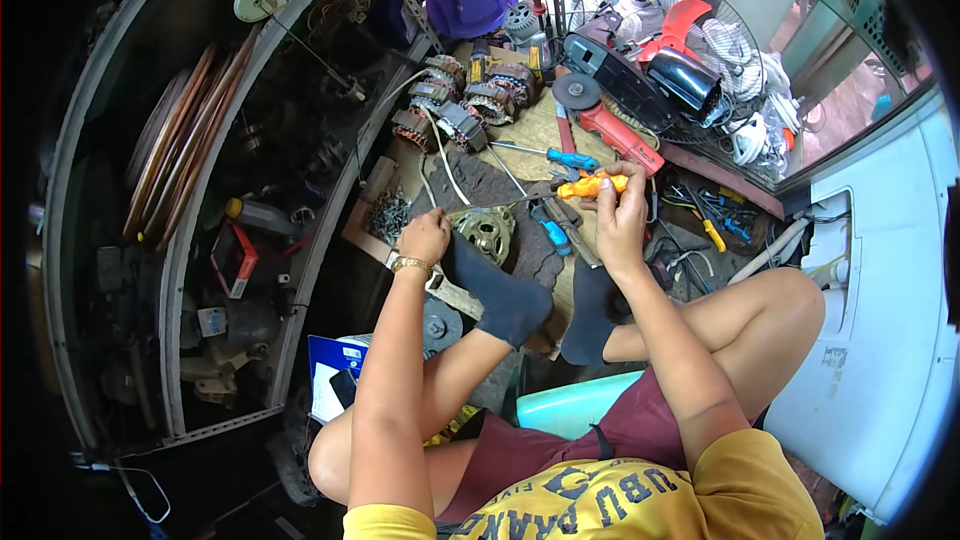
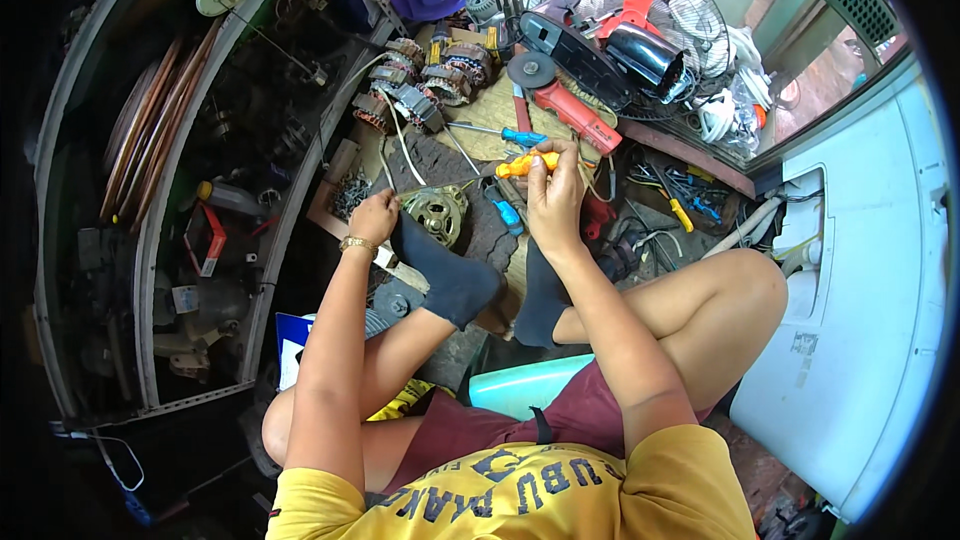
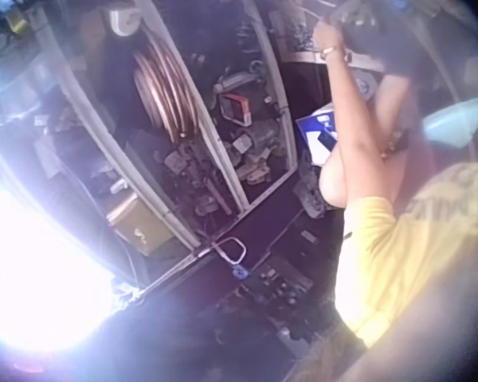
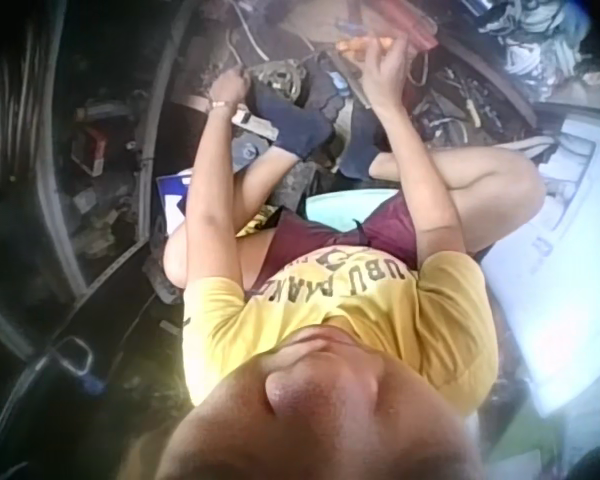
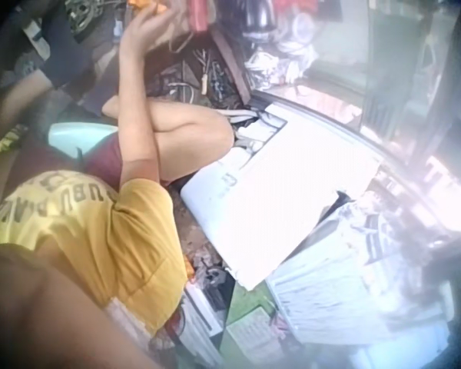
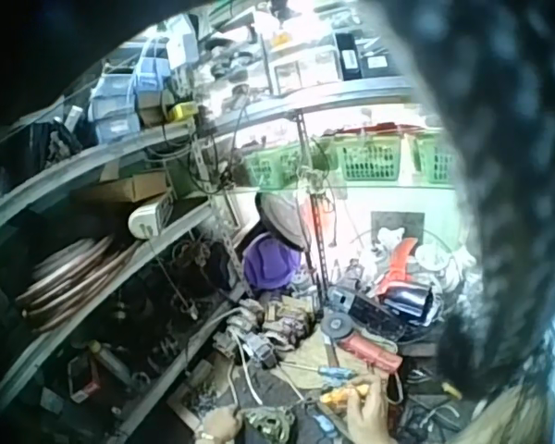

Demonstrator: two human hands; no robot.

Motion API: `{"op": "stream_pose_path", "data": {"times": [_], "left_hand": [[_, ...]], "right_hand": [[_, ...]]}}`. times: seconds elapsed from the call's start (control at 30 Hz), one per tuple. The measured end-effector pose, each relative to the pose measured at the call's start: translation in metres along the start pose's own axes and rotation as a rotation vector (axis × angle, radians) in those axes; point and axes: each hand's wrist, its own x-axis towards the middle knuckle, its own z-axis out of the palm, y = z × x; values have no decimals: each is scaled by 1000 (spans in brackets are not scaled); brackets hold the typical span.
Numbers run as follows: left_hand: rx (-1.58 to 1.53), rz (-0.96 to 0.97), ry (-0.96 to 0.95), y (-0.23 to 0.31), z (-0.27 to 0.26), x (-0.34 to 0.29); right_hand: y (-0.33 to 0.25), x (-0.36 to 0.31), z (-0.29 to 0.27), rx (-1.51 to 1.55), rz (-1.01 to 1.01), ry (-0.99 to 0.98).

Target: The person uses a hammer and a screwdriver to work on a cylindrical electrical component, likely an alternator or motor. They repeatedly tap the component with the hammer and use the screwdriver to adjust or pry parts. The person then inspects the component and places it into a yellow bag.

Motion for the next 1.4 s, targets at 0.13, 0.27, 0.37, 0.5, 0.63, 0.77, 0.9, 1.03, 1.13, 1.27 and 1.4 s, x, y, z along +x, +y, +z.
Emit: {"op": "stream_pose_path", "data": {"times": [0.13, 0.27, 0.37, 0.5, 0.63, 0.77, 0.9, 1.03, 1.13, 1.27, 1.4], "left_hand": [[2, -5, -15, -2, -1, 1], [27, -13, -39, -1, -1, 0], [0, -3, -14, -1, -2, -1], [-3, -17, -2, -3, -7, -3], [51, 157, 154, 36, -25, -3], [-753, 819, 113, 150, -64, 1], [-795, 724, -47, 187, -61, 9], [-766, 797, 107, 210, -43, 21], [-712, 734, 140, 187, -28, 22], [-713, 678, 147, 179, -30, 27], [-746, 645, 143, 178, -37, 34]], "right_hand": [[1, -5, 1, -7, -34, -1], [-2, -6, 0, 1, -28, 1], [-1, -7, 1, -9, -30, -3], [-1, -9, 6, 8, 1, 3], [7, -2, 0, -292, -224, -8], [-11, 4, -2, -313, -177, -127], [9, 29, -2, 35, -167, -226], [140, 45, -36, -420, 23, -131], [173, 11, 25, -460, -137, -509], [194, 5, 55, -804, -177, -579], [199, 15, 53, -756, -107, -591]]}}
